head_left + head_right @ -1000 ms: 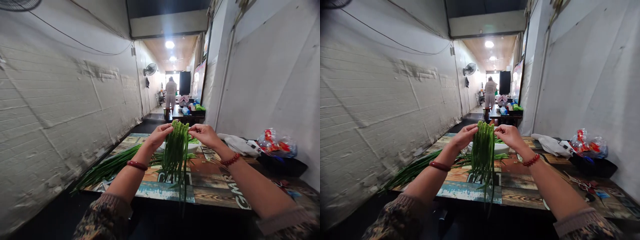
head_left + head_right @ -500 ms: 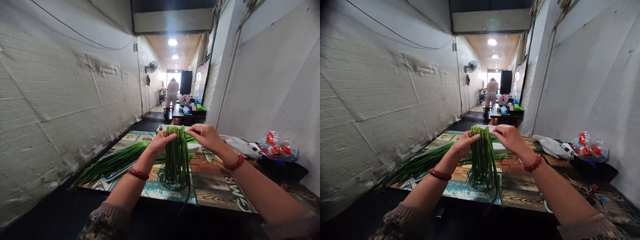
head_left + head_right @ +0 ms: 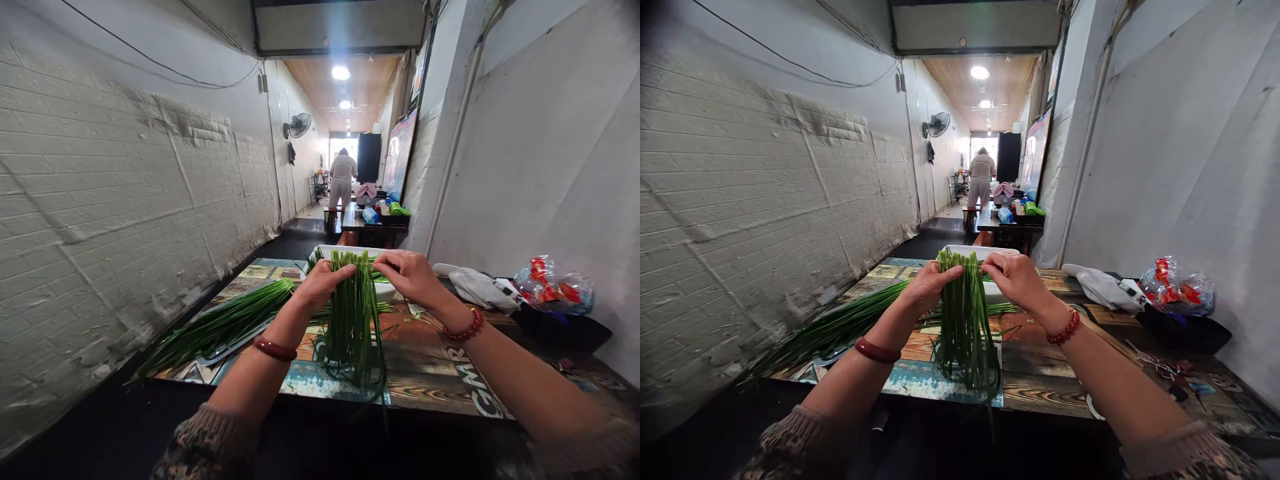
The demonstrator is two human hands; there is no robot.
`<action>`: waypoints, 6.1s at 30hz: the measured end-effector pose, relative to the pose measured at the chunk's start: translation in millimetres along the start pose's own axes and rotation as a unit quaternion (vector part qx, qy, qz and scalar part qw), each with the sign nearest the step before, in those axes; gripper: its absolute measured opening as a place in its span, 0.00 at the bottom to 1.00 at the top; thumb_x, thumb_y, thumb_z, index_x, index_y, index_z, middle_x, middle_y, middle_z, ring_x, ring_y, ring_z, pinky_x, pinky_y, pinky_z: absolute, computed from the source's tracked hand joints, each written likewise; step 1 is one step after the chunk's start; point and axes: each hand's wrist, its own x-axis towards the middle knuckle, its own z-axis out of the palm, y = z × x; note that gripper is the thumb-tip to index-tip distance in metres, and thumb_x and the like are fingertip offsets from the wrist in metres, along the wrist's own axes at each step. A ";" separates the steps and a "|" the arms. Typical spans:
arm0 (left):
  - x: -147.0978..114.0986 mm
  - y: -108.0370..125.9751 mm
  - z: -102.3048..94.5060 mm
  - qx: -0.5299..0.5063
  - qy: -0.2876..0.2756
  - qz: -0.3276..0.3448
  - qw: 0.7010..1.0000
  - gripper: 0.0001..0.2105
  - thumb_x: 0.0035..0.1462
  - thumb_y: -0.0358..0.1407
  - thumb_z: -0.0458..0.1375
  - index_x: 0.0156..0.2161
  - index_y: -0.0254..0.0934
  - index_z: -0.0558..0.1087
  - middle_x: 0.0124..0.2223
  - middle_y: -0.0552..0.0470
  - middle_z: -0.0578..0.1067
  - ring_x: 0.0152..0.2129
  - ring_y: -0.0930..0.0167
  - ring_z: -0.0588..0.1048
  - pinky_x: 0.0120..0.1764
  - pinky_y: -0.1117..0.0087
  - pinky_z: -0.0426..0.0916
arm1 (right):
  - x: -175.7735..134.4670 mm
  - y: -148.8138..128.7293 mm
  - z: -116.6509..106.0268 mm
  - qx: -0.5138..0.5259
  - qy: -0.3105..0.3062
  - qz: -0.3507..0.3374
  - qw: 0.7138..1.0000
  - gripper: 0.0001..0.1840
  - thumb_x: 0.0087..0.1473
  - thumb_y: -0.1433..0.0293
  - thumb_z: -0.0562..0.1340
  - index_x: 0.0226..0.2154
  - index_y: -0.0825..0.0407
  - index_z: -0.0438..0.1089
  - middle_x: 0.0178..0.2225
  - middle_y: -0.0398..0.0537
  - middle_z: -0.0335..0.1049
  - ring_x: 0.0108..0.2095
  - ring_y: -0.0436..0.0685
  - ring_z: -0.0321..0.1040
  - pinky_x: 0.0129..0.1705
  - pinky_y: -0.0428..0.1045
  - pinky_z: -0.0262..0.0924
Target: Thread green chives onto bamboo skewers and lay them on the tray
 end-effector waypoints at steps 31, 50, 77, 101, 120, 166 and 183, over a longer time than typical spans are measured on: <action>22.1 -7.9 20.8 0.027 -0.030 -0.051 0.998 0.18 0.45 0.44 0.68 0.37 0.30 0.78 0.32 0.48 0.79 0.26 0.72 0.74 0.35 0.71 0.69 | -30.3 27.5 -4.7 0.020 0.033 0.026 0.999 0.14 0.62 0.67 0.54 0.27 0.50 0.69 0.29 0.48 0.72 0.31 0.55 0.67 0.35 0.50 0.57; 24.9 -17.4 32.2 -0.010 -0.050 -0.002 0.999 0.18 0.54 0.44 0.62 0.44 0.31 0.77 0.35 0.46 0.79 0.28 0.73 0.76 0.34 0.74 0.69 | -51.3 45.8 -7.4 0.020 0.065 0.027 0.997 0.11 0.60 0.72 0.57 0.26 0.52 0.68 0.27 0.45 0.72 0.28 0.52 0.68 0.33 0.47 0.57; 28.5 -30.8 49.8 0.049 -0.020 -0.046 0.998 0.18 0.42 0.42 0.70 0.36 0.30 0.79 0.31 0.48 0.80 0.24 0.73 0.74 0.31 0.73 0.69 | -47.1 42.1 3.1 0.068 0.028 0.154 0.985 0.10 0.53 0.62 0.63 0.32 0.52 0.70 0.26 0.43 0.70 0.25 0.51 0.64 0.28 0.47 0.55; 24.9 -31.4 38.6 0.085 -0.021 -0.074 0.993 0.15 0.40 0.40 0.71 0.32 0.30 0.78 0.28 0.52 0.77 0.22 0.74 0.72 0.29 0.73 0.66 | -41.4 44.9 12.6 0.167 0.021 0.177 0.970 0.08 0.52 0.64 0.62 0.28 0.53 0.70 0.20 0.40 0.66 0.20 0.49 0.59 0.22 0.45 0.51; 24.8 -29.5 44.2 0.124 -0.017 -0.045 0.991 0.16 0.39 0.42 0.70 0.26 0.30 0.76 0.24 0.54 0.73 0.21 0.77 0.66 0.27 0.75 0.59 | -32.9 34.3 9.6 0.071 -0.007 0.127 0.989 0.08 0.54 0.63 0.62 0.31 0.50 0.69 0.29 0.41 0.70 0.24 0.49 0.60 0.28 0.46 0.52; 49.3 -32.7 6.8 0.020 -0.050 -0.023 0.998 0.19 0.43 0.38 0.70 0.41 0.31 0.75 0.35 0.50 0.79 0.28 0.72 0.76 0.35 0.71 0.71 | 0.0 40.4 -15.7 0.042 0.128 0.103 0.985 0.06 0.52 0.73 0.61 0.26 0.55 0.73 0.27 0.45 0.73 0.28 0.52 0.66 0.33 0.49 0.58; -68.6 -77.6 -110.6 0.077 0.429 0.081 0.897 0.22 0.47 0.41 0.64 0.47 0.32 0.70 0.37 0.49 0.76 0.31 0.73 0.75 0.37 0.72 0.67 | 64.5 22.3 -21.0 0.071 0.256 0.129 0.955 0.10 0.52 0.65 0.65 0.31 0.56 0.76 0.21 0.44 0.68 0.19 0.45 0.63 0.20 0.44 0.56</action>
